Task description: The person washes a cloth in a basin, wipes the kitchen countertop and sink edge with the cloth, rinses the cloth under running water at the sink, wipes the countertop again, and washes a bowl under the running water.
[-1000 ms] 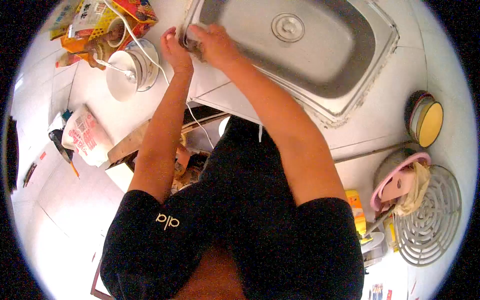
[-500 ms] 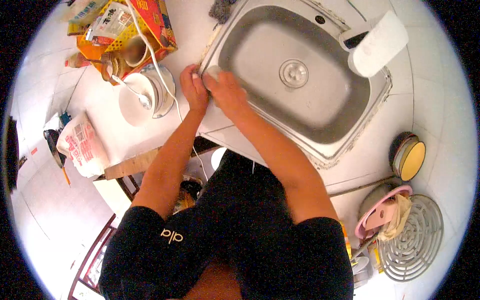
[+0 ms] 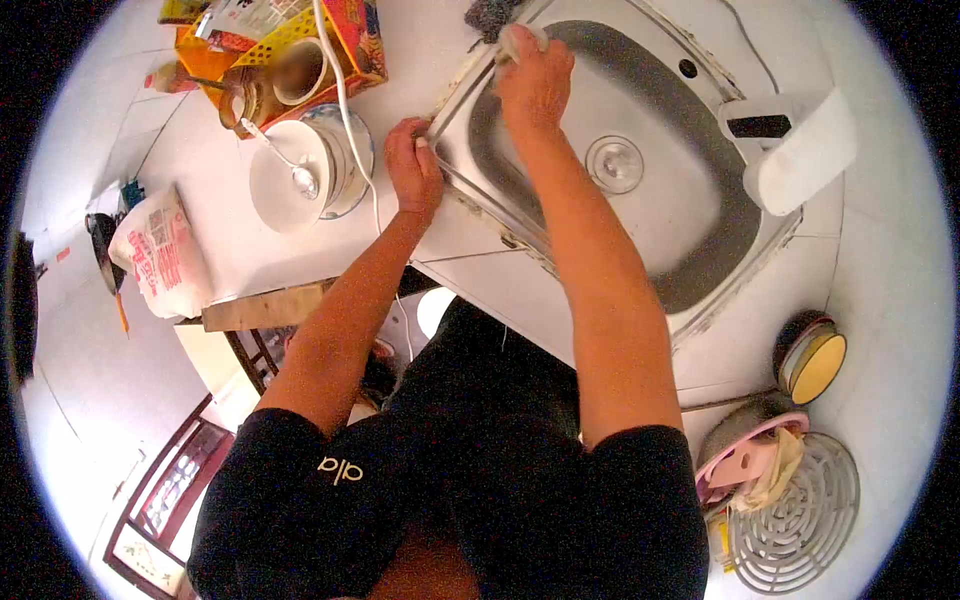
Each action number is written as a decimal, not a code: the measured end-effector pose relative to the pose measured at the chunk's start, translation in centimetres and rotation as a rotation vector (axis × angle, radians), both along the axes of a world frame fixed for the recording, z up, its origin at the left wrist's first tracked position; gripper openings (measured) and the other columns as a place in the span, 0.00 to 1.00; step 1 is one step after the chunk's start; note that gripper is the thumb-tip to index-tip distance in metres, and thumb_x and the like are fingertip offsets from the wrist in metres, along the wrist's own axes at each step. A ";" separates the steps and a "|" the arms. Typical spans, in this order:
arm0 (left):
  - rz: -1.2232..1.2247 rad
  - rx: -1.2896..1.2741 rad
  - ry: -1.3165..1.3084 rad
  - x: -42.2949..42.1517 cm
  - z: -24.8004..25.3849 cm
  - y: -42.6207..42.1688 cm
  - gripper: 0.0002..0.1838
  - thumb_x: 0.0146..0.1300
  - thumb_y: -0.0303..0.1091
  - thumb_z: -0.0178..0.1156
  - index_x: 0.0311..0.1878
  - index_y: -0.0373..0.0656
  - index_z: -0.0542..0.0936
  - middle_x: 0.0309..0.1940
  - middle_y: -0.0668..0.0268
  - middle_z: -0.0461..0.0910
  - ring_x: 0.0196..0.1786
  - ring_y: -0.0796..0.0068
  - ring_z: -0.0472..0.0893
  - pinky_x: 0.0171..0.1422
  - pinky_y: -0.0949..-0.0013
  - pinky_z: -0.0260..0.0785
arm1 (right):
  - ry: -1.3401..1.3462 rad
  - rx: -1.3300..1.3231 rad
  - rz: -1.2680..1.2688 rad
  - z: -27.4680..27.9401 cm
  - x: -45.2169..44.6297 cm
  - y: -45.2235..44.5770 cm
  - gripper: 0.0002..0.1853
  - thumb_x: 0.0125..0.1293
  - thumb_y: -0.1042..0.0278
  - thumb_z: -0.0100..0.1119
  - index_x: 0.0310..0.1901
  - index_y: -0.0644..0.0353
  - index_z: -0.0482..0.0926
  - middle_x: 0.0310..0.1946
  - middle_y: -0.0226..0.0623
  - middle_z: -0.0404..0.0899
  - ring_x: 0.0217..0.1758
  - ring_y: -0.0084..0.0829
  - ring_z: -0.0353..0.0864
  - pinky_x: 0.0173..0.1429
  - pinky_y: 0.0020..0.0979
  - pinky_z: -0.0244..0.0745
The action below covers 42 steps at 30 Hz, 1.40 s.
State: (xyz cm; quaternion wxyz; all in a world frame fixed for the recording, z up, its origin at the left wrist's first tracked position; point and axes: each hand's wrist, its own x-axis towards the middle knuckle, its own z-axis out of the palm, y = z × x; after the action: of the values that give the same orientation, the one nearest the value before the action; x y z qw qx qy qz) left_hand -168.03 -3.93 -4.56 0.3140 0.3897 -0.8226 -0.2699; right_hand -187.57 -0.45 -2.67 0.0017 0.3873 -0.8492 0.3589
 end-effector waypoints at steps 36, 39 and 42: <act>0.013 0.038 -0.076 -0.1 0.2 -0.2 0.14 0.58 0.29 0.54 0.47 0.35 0.74 0.56 0.49 0.68 0.61 0.49 0.67 0.67 0.54 0.59 | 0.413 0.385 0.026 -1.0 -15.9 0.3 0.28 0.61 0.74 0.54 0.64 0.48 0.68 0.42 0.52 0.74 0.49 0.50 0.74 0.51 0.45 0.72; 0.017 0.037 -0.097 -0.2 0.2 -0.1 0.14 0.57 0.29 0.54 0.47 0.35 0.74 0.56 0.49 0.68 0.61 0.49 0.67 0.67 0.54 0.59 | 0.269 0.514 -0.215 -0.1 -15.7 4.3 0.25 0.61 0.69 0.57 0.62 0.46 0.71 0.42 0.55 0.75 0.50 0.50 0.75 0.53 0.45 0.72; 0.035 0.044 -0.125 -0.1 0.3 0.0 0.16 0.56 0.31 0.57 0.47 0.35 0.74 0.57 0.50 0.68 0.60 0.49 0.67 0.66 0.54 0.60 | 0.015 0.554 -0.267 4.0 -14.3 6.8 0.25 0.58 0.73 0.58 0.59 0.50 0.71 0.45 0.52 0.76 0.50 0.52 0.74 0.53 0.49 0.70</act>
State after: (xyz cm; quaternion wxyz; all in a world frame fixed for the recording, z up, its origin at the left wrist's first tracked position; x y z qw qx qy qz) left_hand -168.16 -3.98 -4.31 0.2584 0.4270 -0.8274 -0.2574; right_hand -201.86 6.39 1.32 -0.0505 0.2607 -0.9581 0.1072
